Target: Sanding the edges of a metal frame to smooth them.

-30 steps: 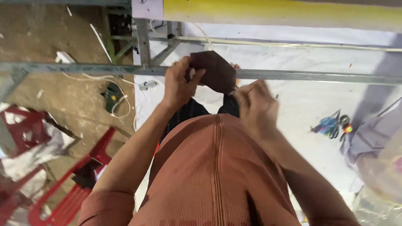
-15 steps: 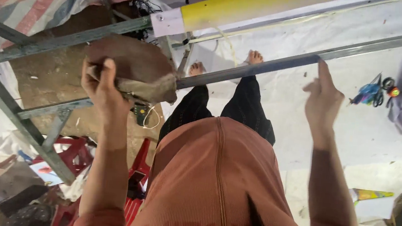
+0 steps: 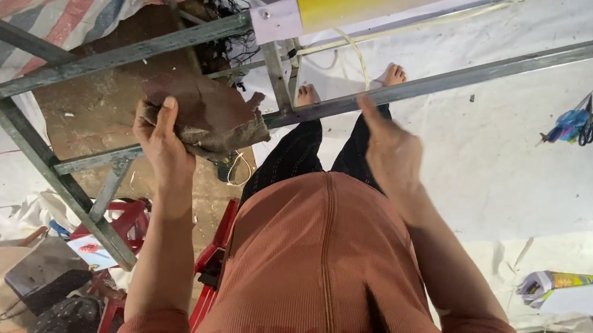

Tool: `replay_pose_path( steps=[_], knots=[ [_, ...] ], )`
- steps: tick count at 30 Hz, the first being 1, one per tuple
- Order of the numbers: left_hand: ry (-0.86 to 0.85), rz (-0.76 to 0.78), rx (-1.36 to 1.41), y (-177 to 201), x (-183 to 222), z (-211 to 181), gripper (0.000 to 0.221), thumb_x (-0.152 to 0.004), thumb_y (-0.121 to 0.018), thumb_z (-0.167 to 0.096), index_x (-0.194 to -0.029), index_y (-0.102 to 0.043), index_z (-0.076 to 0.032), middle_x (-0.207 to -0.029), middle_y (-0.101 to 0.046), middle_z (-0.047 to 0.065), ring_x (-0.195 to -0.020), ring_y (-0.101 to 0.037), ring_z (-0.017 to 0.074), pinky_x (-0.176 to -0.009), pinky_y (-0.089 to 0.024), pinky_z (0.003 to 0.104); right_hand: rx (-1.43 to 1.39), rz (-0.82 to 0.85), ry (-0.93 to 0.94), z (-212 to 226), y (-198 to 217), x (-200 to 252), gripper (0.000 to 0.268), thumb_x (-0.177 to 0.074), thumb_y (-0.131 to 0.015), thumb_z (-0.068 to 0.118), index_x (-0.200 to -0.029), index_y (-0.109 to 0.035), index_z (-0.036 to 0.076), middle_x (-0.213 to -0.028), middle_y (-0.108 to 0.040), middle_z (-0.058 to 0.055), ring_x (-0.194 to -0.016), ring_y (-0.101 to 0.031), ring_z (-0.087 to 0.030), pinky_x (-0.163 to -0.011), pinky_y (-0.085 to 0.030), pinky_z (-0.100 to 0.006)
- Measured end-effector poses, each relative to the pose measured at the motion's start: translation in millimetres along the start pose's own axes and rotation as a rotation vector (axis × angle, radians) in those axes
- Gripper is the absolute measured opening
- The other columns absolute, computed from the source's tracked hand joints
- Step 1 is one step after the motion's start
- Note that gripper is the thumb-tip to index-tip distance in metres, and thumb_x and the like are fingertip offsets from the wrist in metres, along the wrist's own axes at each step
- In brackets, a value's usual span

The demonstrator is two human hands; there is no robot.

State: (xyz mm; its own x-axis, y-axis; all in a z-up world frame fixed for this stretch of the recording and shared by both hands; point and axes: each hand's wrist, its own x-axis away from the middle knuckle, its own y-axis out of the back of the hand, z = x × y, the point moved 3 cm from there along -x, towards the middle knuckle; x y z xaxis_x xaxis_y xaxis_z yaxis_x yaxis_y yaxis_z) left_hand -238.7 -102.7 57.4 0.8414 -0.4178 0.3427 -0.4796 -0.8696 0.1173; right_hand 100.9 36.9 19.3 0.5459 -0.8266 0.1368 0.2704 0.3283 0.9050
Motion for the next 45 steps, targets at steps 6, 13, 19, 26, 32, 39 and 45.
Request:
replay_pose_path(
  steps=[6, 13, 19, 26, 32, 39, 45],
  knots=[
    [0.044, 0.027, 0.114, -16.9, 33.0, -35.2, 0.027, -0.097, -0.079, -0.013, -0.100, -0.052, -0.010, -0.087, -0.052, 0.003, -0.081, -0.059, 0.0190, -0.081, -0.047, 0.045, -0.645, 0.213, -0.186, 14.1, 6.0, 13.6, 0.049, -0.106, -0.051, 0.004, -0.149, -0.060, 0.025, -0.068, -0.071, -0.009, -0.058, -0.070, -0.020, -0.055, -0.057, -0.034],
    [-0.033, 0.379, 0.020, -17.8, 26.3, 40.6, 0.022, -0.085, -0.083, 0.001, -0.101, -0.073, -0.009, -0.088, -0.068, 0.004, -0.086, -0.065, 0.0101, -0.086, -0.057, 0.032, -1.058, 0.245, -0.408, 18.3, 26.5, 25.8, 0.038, -0.105, -0.055, 0.003, -0.143, -0.060, 0.006, -0.073, -0.073, -0.017, -0.044, -0.062, -0.017, -0.041, -0.050, -0.028],
    [-0.051, 0.619, -0.179, -53.4, 67.4, 27.9, 0.012, -0.095, -0.077, -0.011, -0.096, -0.069, -0.003, -0.075, -0.064, 0.008, -0.064, -0.054, 0.0128, -0.058, -0.048, 0.032, -0.794, 0.079, -0.291, 26.3, 35.7, 30.1, 0.039, -0.093, -0.080, 0.034, -0.117, -0.075, 0.003, -0.068, -0.070, -0.011, -0.049, -0.061, -0.014, -0.045, -0.046, -0.027],
    [-0.081, 0.770, -0.165, -98.2, 107.8, -7.5, 0.014, -0.097, -0.071, -0.015, -0.106, -0.070, -0.005, -0.075, -0.068, 0.011, -0.064, -0.055, 0.0107, -0.053, -0.047, 0.032, -0.590, -0.021, 0.152, 79.6, 24.6, 19.7, 0.038, -0.088, -0.080, 0.008, -0.124, -0.070, 0.000, -0.097, -0.067, -0.024, -0.078, -0.071, -0.042, -0.059, -0.062, -0.045],
    [-0.137, 0.835, -0.208, -68.2, 99.5, 23.2, 0.022, -0.099, -0.069, -0.010, -0.119, -0.070, -0.002, -0.105, -0.077, 0.021, -0.099, -0.075, 0.0342, -0.087, -0.056, 0.045, -0.409, -0.127, 0.118, 41.0, 27.2, -1.4, 0.015, -0.092, -0.077, 0.023, -0.097, -0.076, 0.009, -0.069, -0.065, -0.013, -0.060, -0.065, -0.037, -0.054, -0.055, -0.045],
    [-0.058, 0.737, -0.124, -44.8, 60.5, 2.8, 0.018, -0.108, -0.053, -0.007, -0.122, -0.065, -0.003, -0.101, -0.075, 0.016, -0.080, -0.075, 0.0227, -0.069, -0.062, 0.034, -0.511, -0.230, -0.225, -43.1, 49.1, -22.6, 0.039, -0.103, -0.073, 0.029, -0.131, -0.064, 0.004, -0.107, -0.067, -0.015, -0.095, -0.066, -0.027, -0.080, -0.053, -0.040],
    [-0.286, 0.939, -0.163, -94.0, 87.1, -6.8, 0.045, -0.090, -0.080, -0.024, -0.128, -0.065, -0.004, -0.119, -0.068, 0.021, -0.104, -0.070, 0.0380, -0.087, -0.056, 0.048, -1.187, 0.172, -0.408, 38.0, 23.6, 10.4, 0.023, -0.086, -0.080, 0.012, -0.107, -0.074, 0.006, -0.085, -0.068, -0.008, -0.083, -0.064, -0.014, -0.074, -0.049, -0.029]
  ],
)
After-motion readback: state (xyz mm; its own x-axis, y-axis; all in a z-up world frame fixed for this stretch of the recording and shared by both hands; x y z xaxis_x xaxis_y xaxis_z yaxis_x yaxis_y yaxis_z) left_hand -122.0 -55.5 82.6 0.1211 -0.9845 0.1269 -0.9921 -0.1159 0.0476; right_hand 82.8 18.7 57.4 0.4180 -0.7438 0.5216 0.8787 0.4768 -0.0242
